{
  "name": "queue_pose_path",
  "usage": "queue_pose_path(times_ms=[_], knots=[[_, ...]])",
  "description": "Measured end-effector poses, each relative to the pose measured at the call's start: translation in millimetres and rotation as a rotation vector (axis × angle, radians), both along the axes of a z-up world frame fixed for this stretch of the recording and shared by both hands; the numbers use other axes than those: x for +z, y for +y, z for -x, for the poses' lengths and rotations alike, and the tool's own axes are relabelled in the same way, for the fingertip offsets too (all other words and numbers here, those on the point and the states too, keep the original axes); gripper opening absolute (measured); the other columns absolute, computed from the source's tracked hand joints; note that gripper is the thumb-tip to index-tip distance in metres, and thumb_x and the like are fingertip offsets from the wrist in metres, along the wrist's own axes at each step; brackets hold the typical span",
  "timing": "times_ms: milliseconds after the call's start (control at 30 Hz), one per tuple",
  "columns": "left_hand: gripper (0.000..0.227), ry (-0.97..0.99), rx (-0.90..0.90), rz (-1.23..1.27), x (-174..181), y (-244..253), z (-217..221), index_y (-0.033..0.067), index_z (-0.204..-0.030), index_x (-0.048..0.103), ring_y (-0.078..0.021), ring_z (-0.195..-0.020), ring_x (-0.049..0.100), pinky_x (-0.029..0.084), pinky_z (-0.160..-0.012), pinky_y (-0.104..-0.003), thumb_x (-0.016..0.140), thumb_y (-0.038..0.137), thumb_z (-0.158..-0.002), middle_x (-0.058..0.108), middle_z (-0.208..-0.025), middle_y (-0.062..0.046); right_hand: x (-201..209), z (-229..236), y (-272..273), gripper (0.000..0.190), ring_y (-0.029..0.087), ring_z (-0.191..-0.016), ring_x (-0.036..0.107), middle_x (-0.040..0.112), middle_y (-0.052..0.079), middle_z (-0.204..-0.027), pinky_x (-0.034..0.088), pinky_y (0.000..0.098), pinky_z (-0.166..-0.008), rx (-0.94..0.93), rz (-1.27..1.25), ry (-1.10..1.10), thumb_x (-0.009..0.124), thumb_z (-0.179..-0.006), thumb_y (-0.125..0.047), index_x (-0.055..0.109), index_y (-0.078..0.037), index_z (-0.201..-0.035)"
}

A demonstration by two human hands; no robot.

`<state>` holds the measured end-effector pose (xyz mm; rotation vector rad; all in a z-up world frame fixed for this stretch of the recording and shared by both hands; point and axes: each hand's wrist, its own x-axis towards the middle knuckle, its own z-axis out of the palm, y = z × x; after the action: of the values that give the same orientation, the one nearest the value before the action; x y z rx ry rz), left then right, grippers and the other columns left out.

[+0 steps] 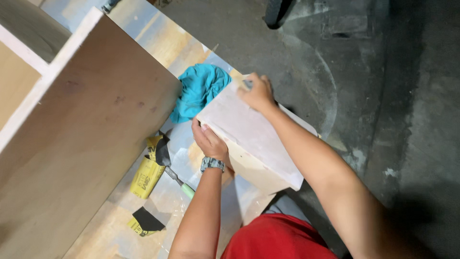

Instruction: The person sands the surfaces and edges of a wooden box using a sanding block and sandpaper, then handles a smaller piece of wood with sandpaper.

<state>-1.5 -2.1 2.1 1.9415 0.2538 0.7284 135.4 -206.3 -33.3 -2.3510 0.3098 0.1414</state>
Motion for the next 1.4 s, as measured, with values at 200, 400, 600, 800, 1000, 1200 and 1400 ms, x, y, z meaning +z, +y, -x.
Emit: queue_pose_path(times_ms=[200,400,600,800,1000,1200,1400], knots=[[0.047,0.006,0.002,-0.014,-5.2,-1.0,-2.4,0.0017,-0.144,0.064,-0.0515,-0.118,0.068,0.052,-0.108,-0.054,0.039,0.029,-0.115,0.072,-0.126,-0.027,73.0,83.6,39.4,0.053,0.05,-0.107,0.069,0.066,0.022,-0.104,0.056,0.0581,-0.093,0.249,-0.072,-0.25,0.089,-0.079,-0.042,0.069,-0.019,-0.123],[0.048,0.015,-0.023,-0.026,0.0,0.3,-1.8,0.0008,-0.146,0.061,-0.0532,-0.119,0.068,0.051,-0.108,-0.055,0.037,0.029,-0.116,0.071,-0.128,-0.028,41.3,65.5,28.3,0.05,0.049,-0.108,0.068,0.068,0.023,-0.106,0.055,0.0576,-0.098,0.31,-0.099,-0.376,0.09,-0.081,-0.037,0.071,-0.012,-0.121],[0.047,0.017,-0.016,0.009,-5.1,2.0,-3.5,0.0014,-0.145,0.063,-0.0508,-0.119,0.069,0.051,-0.11,-0.053,0.037,0.028,-0.116,0.072,-0.128,-0.028,-2.9,-9.9,22.4,0.05,0.04,-0.123,0.067,0.064,0.013,-0.122,0.056,0.0528,-0.104,-0.101,-0.023,0.06,0.088,-0.079,-0.053,0.072,-0.026,-0.118],[0.046,-0.005,-0.019,0.016,-10.1,0.3,-3.0,-0.0036,-0.143,0.063,-0.0523,-0.118,0.069,0.052,-0.108,-0.054,0.038,0.023,-0.115,0.072,-0.126,-0.029,91.7,93.3,72.4,0.054,0.044,-0.102,0.072,0.068,0.017,-0.102,0.057,0.0531,-0.089,0.309,-0.099,-0.329,0.091,-0.074,-0.047,0.072,-0.024,-0.119],[0.045,-0.03,-0.008,0.034,-12.2,-2.0,-5.8,-0.0032,-0.145,0.062,-0.0516,-0.121,0.068,0.051,-0.109,-0.054,0.04,0.022,-0.115,0.07,-0.128,-0.03,43.8,5.2,51.2,0.052,0.043,-0.116,0.071,0.064,0.015,-0.115,0.057,0.0528,-0.101,-0.015,0.009,-0.052,0.087,-0.078,-0.058,0.071,-0.027,-0.116],[0.045,-0.007,-0.026,0.032,-8.8,4.0,0.7,-0.0037,-0.144,0.062,-0.0512,-0.119,0.068,0.051,-0.11,-0.053,0.039,0.022,-0.116,0.07,-0.127,-0.03,119.9,95.1,92.1,0.057,0.049,-0.106,0.07,0.066,0.021,-0.107,0.056,0.0555,-0.092,0.321,-0.175,-0.281,0.089,-0.073,-0.044,0.07,-0.021,-0.121],[0.046,0.003,-0.039,0.045,-5.7,0.8,-1.6,-0.001,-0.146,0.062,-0.0489,-0.12,0.069,0.051,-0.111,-0.052,0.038,0.024,-0.116,0.071,-0.128,-0.027,5.1,-25.7,19.6,0.055,0.043,-0.118,0.069,0.064,0.019,-0.117,0.054,0.0529,-0.103,-0.091,0.036,0.018,0.082,-0.079,-0.058,0.071,-0.025,-0.121]])
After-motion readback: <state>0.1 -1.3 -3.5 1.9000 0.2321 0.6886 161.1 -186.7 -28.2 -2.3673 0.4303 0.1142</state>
